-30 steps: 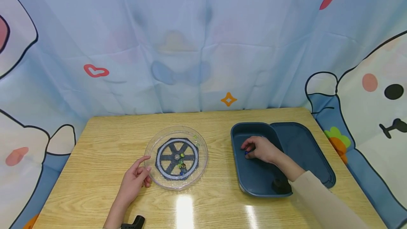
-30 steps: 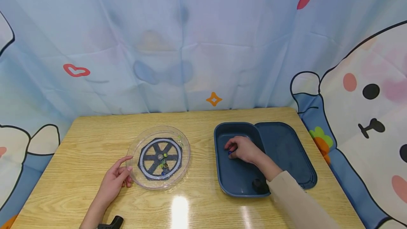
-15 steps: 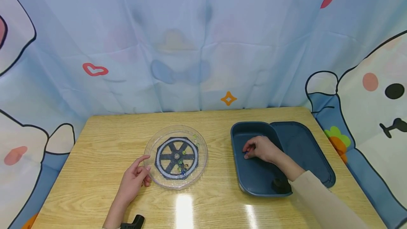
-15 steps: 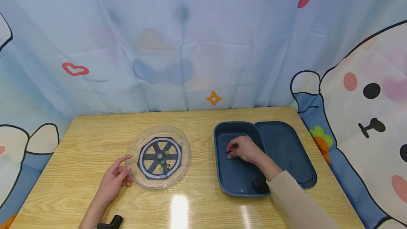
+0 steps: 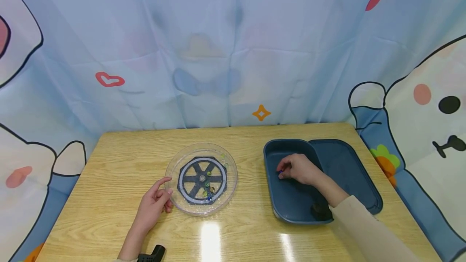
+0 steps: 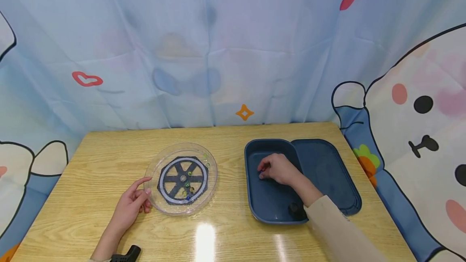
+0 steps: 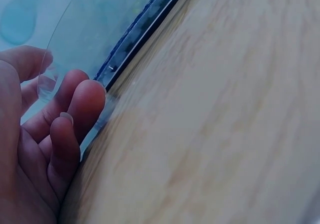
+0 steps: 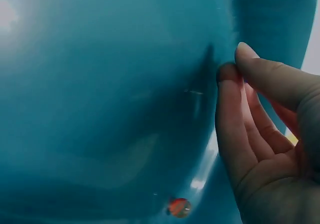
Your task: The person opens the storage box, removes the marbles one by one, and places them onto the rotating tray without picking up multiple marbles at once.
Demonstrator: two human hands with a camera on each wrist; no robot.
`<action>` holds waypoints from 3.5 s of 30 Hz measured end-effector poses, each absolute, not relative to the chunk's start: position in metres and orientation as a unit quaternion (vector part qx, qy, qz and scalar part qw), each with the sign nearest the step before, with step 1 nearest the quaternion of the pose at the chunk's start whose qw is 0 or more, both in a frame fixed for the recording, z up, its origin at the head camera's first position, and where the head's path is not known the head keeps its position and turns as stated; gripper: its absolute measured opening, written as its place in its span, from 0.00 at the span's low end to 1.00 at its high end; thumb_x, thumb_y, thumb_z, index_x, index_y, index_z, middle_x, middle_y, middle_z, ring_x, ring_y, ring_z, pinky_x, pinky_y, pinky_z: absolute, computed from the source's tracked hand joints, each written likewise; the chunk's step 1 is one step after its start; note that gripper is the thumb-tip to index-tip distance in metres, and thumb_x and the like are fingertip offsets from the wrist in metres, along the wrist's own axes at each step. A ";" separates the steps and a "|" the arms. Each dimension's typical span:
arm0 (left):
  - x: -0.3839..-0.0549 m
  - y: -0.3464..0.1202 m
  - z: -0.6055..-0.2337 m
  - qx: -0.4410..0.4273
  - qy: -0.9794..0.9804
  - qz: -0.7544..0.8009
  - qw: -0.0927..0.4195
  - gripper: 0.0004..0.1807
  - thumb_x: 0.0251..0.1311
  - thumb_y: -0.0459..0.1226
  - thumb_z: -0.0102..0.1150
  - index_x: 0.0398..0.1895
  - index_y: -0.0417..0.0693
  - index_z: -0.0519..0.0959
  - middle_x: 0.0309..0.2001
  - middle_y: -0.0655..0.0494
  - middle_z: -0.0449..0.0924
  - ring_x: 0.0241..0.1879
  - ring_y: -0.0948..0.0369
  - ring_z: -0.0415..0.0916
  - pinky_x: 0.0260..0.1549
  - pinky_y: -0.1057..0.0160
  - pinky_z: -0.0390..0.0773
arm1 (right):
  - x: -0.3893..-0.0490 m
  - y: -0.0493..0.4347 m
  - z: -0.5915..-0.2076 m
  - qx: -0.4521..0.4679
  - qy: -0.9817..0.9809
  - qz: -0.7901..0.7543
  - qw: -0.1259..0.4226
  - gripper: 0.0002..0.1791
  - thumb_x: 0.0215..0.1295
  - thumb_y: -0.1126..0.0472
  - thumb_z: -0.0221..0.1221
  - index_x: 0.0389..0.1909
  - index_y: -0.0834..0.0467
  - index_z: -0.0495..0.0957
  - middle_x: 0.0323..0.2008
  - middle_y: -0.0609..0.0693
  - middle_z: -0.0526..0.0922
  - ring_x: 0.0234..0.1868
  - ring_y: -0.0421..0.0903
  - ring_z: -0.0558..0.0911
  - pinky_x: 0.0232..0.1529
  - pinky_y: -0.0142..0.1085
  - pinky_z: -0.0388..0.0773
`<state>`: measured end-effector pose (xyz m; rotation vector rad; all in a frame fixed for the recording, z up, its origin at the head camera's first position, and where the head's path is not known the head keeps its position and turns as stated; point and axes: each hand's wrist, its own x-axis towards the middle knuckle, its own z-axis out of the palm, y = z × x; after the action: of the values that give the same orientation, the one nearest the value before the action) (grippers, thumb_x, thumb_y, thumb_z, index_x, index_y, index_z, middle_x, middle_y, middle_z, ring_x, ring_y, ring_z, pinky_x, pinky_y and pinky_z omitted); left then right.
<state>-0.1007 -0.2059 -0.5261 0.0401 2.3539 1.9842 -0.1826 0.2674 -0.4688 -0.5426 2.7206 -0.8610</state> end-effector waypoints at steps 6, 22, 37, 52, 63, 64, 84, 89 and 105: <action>-0.101 -0.205 -0.526 0.014 0.761 0.648 0.031 0.22 0.72 0.34 0.55 0.67 0.44 0.70 0.23 0.45 0.76 0.19 0.59 0.74 0.21 0.61 0.80 | -0.179 0.266 -0.453 -0.187 0.931 -0.294 0.111 0.06 0.60 0.66 0.69 0.37 0.55 0.85 0.32 0.43 0.82 0.30 0.38 0.80 0.32 0.36 0.78; -0.103 -0.202 -0.525 0.017 0.767 0.641 0.023 0.22 0.72 0.35 0.55 0.67 0.43 0.70 0.22 0.47 0.76 0.18 0.59 0.75 0.20 0.61 0.80 | -0.158 0.221 -0.404 -0.276 0.909 -0.307 0.052 0.09 0.61 0.66 0.69 0.41 0.52 0.84 0.35 0.40 0.80 0.33 0.37 0.78 0.33 0.33 0.78; -0.099 -0.205 -0.526 0.012 0.770 0.638 0.020 0.21 0.72 0.35 0.55 0.66 0.43 0.70 0.21 0.48 0.76 0.18 0.59 0.75 0.20 0.62 0.79 | -0.152 0.135 -0.404 -0.352 0.877 -0.315 0.088 0.08 0.63 0.65 0.68 0.41 0.53 0.85 0.39 0.43 0.82 0.36 0.36 0.80 0.35 0.31 0.78; -0.100 -0.204 -0.526 0.010 0.771 0.637 0.014 0.21 0.72 0.34 0.55 0.66 0.43 0.71 0.21 0.49 0.76 0.18 0.59 0.75 0.19 0.64 0.78 | -0.150 0.106 -0.416 -0.373 0.841 -0.373 0.119 0.07 0.63 0.64 0.68 0.40 0.53 0.85 0.37 0.42 0.80 0.36 0.34 0.79 0.38 0.30 0.79; -0.099 -0.203 -0.526 0.002 0.773 0.635 0.018 0.21 0.72 0.35 0.56 0.66 0.44 0.71 0.21 0.48 0.76 0.18 0.58 0.75 0.19 0.64 0.78 | -0.150 0.131 -0.411 -0.313 0.824 -0.449 0.145 0.06 0.65 0.61 0.66 0.43 0.52 0.85 0.41 0.48 0.83 0.37 0.40 0.80 0.40 0.37 0.80; -0.099 -0.203 -0.526 0.000 0.772 0.635 0.019 0.21 0.72 0.35 0.55 0.66 0.45 0.71 0.21 0.48 0.76 0.18 0.58 0.75 0.19 0.63 0.78 | -0.150 0.135 -0.411 -0.308 0.828 -0.448 0.138 0.06 0.66 0.61 0.66 0.43 0.51 0.85 0.40 0.46 0.83 0.37 0.40 0.80 0.40 0.37 0.80; -0.095 -0.204 -0.525 -0.003 0.779 0.627 0.018 0.21 0.72 0.35 0.56 0.66 0.45 0.71 0.21 0.48 0.76 0.18 0.58 0.75 0.19 0.63 0.78 | -0.157 0.252 -0.433 0.006 0.893 -0.442 0.086 0.18 0.70 0.57 0.62 0.55 0.63 0.80 0.53 0.59 0.81 0.53 0.58 0.78 0.52 0.52 0.76; -0.095 -0.204 -0.525 0.008 0.777 0.630 0.005 0.20 0.72 0.34 0.56 0.65 0.43 0.72 0.21 0.47 0.76 0.17 0.58 0.74 0.19 0.62 0.79 | -0.163 0.257 -0.441 0.040 0.885 -0.446 0.128 0.26 0.69 0.55 0.62 0.62 0.65 0.74 0.62 0.65 0.72 0.60 0.62 0.73 0.56 0.55 0.72; -0.098 -0.203 -0.527 0.019 0.782 0.622 -0.002 0.19 0.72 0.34 0.56 0.64 0.44 0.73 0.20 0.48 0.75 0.17 0.58 0.74 0.19 0.60 0.80 | -0.172 0.260 -0.454 0.021 0.875 -0.470 0.112 0.20 0.68 0.64 0.62 0.58 0.67 0.75 0.56 0.64 0.77 0.54 0.59 0.78 0.55 0.52 0.75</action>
<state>-0.0983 -0.2028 -0.5272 0.0589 2.4618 1.9580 -0.1722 0.2595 -0.4537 0.0627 2.5700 -1.3785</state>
